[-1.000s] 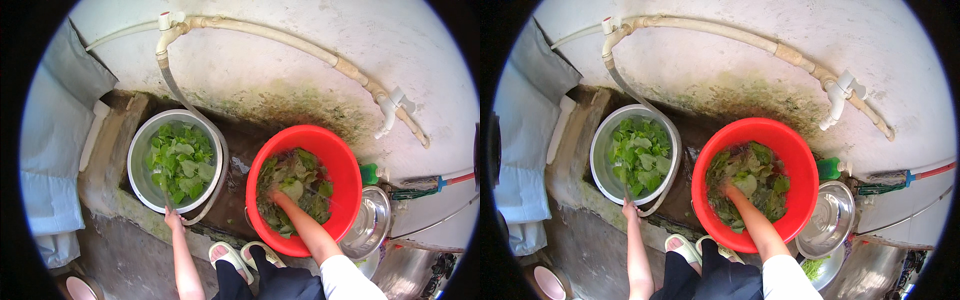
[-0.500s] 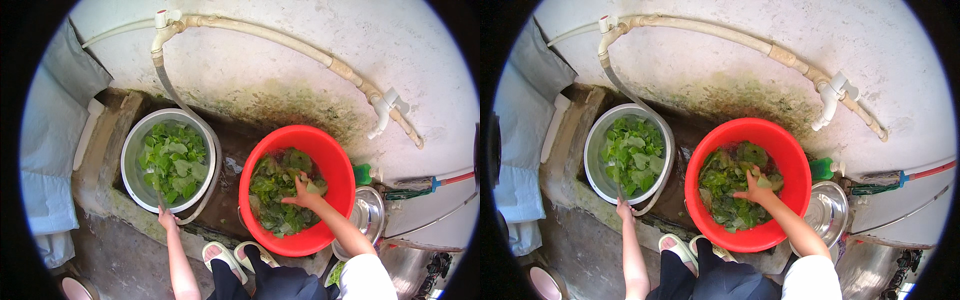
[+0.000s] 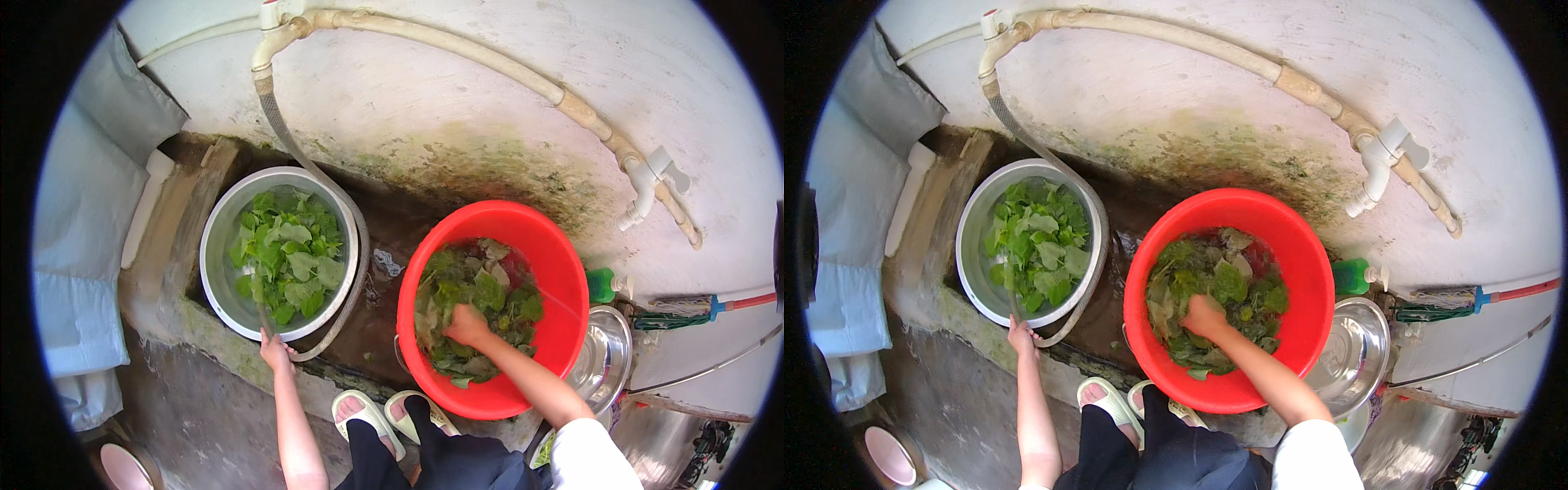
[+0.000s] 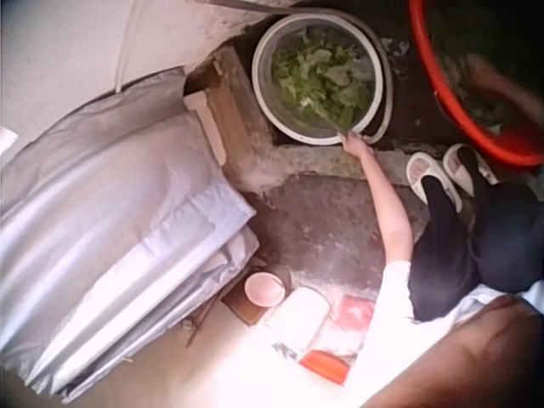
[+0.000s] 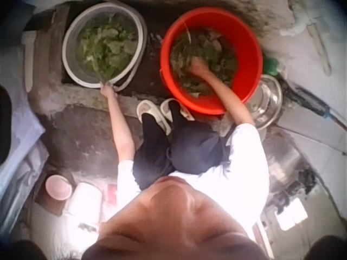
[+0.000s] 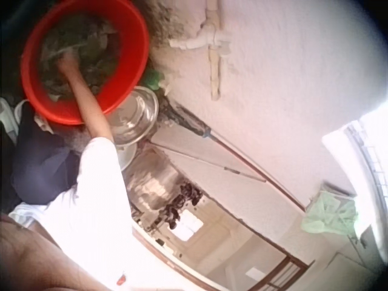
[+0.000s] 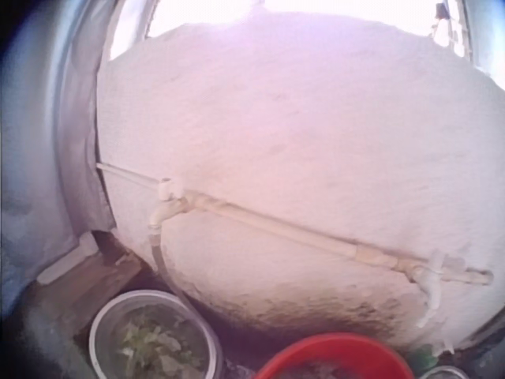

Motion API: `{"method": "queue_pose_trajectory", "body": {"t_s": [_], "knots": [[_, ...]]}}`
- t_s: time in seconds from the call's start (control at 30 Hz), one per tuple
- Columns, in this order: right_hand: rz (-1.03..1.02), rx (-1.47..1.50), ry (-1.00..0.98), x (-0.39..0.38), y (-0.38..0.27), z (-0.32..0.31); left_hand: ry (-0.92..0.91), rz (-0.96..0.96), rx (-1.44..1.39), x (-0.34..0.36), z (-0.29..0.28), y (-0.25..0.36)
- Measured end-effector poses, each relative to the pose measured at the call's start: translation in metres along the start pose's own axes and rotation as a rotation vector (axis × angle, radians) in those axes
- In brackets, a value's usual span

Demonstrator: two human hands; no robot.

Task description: The person washes leafy green vegetables by hand in a red bucket, then transfers them to a white bowl under running water from a hose. The person rinses the vegetables and places them into the bowl, repeating the process until the red bucket is empty.

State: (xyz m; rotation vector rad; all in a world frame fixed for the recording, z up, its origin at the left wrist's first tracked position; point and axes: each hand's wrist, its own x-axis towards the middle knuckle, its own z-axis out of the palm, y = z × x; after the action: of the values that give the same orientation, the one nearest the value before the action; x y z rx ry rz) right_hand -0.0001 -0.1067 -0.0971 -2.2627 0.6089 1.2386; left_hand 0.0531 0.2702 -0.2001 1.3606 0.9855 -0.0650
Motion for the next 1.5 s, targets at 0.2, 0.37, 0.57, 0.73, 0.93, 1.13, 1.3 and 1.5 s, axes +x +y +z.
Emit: {"method": "queue_pose_trajectory", "body": {"t_s": [0.2, 0.37, 0.57, 0.73, 0.93, 1.13, 1.3, 1.5], "knots": [[-0.204, -0.196, 0.293, -0.040, 0.018, -0.047, 0.017, -0.010, 0.054, -0.003, 0.004, 0.000], [-0.087, -0.333, 0.460, 0.003, 0.039, -0.057, 0.000, -0.022, 0.025, -0.005, 0.004, 0.004], [0.063, -0.014, -0.047, 0.078, 0.047, -0.014, -0.008, -0.017, 0.009, -0.003, 0.003, 0.000], [0.259, 0.259, 0.059, 0.092, 0.041, 0.017, -0.012, -0.022, 0.003, -0.001, 0.005, -0.002], [0.045, 0.868, 0.163, 0.046, 0.051, -0.003, -0.025, -0.029, 0.000, -0.005, 0.009, -0.003], [-0.112, 0.881, 0.304, -0.056, 0.020, -0.064, -0.007, -0.007, 0.020, 0.004, -0.002, -0.003], [-0.351, 0.880, 0.416, -0.126, 0.011, -0.100, -0.003, -0.021, 0.014, -0.003, 0.005, 0.000], [-0.454, 0.871, 0.474, -0.172, 0.005, -0.124, -0.009, -0.012, -0.001, 0.003, 0.001, -0.004]]}}
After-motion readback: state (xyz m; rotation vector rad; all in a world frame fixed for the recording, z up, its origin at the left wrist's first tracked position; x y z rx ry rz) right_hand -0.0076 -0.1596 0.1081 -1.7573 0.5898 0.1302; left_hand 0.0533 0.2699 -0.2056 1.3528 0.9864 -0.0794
